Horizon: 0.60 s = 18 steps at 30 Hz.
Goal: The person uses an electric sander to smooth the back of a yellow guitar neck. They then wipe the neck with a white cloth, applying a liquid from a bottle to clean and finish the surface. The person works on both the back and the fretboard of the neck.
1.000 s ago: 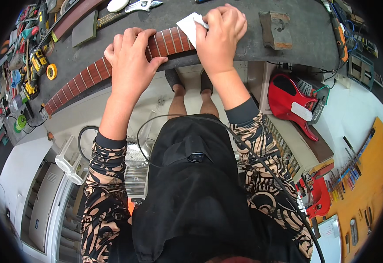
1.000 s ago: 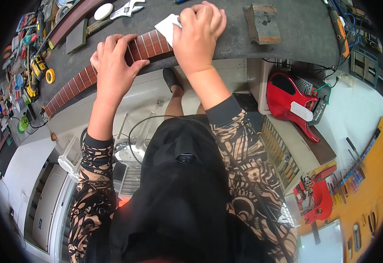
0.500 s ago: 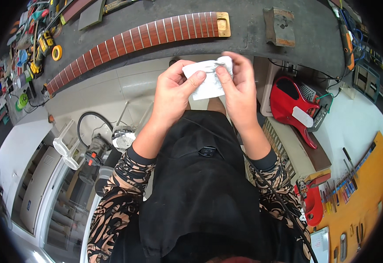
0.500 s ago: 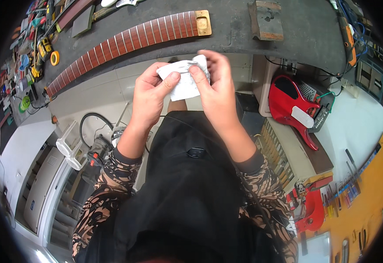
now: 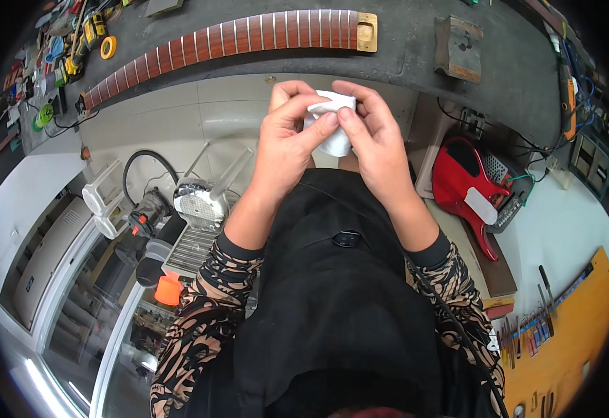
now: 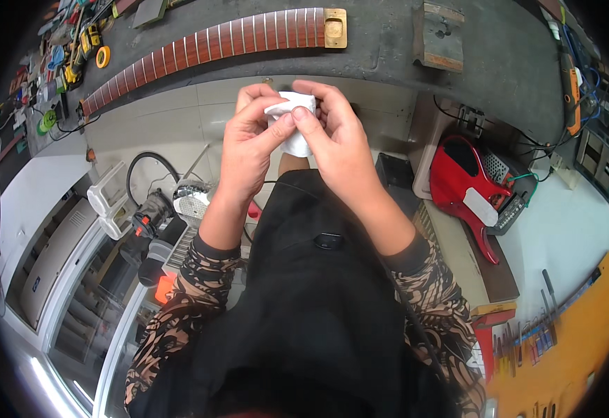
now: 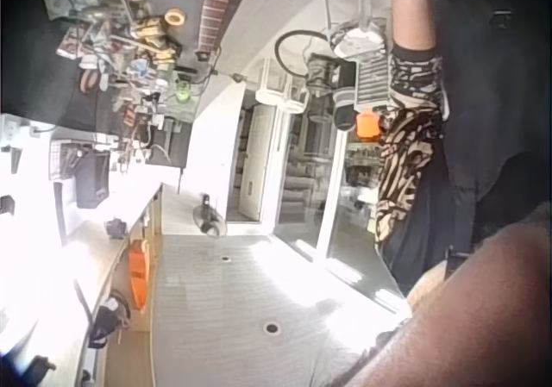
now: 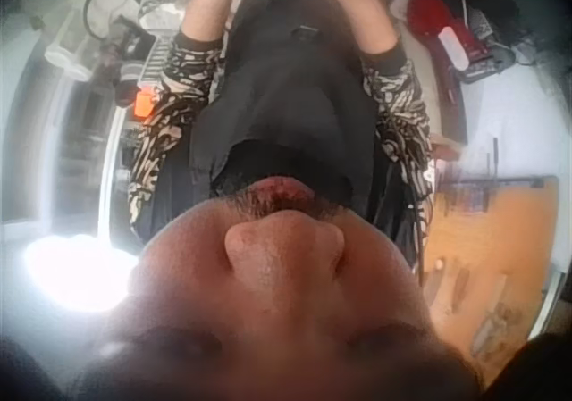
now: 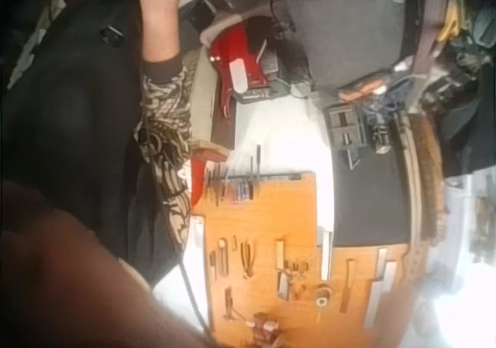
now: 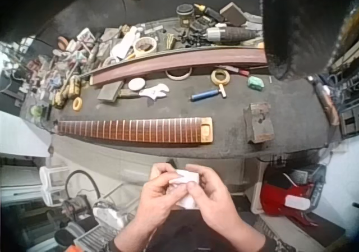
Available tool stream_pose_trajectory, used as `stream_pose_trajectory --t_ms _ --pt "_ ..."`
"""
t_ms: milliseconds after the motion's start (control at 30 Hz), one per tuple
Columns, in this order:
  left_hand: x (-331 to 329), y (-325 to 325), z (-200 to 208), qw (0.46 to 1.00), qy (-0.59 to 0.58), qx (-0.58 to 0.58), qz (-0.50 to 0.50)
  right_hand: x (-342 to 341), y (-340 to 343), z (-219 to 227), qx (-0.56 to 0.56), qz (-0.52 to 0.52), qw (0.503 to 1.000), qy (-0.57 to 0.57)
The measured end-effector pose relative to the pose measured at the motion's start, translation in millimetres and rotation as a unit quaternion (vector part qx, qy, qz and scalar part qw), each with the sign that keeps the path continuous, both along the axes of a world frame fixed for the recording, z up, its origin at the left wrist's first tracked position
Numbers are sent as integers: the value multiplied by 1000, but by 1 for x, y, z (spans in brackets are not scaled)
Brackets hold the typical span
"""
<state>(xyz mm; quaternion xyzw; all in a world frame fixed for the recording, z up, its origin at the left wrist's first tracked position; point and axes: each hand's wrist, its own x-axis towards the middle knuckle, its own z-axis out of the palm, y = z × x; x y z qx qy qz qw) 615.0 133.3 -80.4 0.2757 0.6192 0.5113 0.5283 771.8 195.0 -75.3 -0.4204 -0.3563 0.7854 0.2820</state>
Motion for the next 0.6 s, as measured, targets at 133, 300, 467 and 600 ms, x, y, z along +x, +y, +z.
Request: stream_pose_trajectory --t_ms 133,300,467,600 --pt "10 11 10 986 -124 -12 113 -8 8 -6 28 -26 999 -8" --pt "3 26 3 995 -81 13 59 -8 29 -24 99 13 995 -19" --pt "-33 54 -24 874 472 107 27 8 92 -58 523 -2 807 -276" --pt "-29 77 -49 815 572 90 16 8 131 -67 642 72 671 -364"
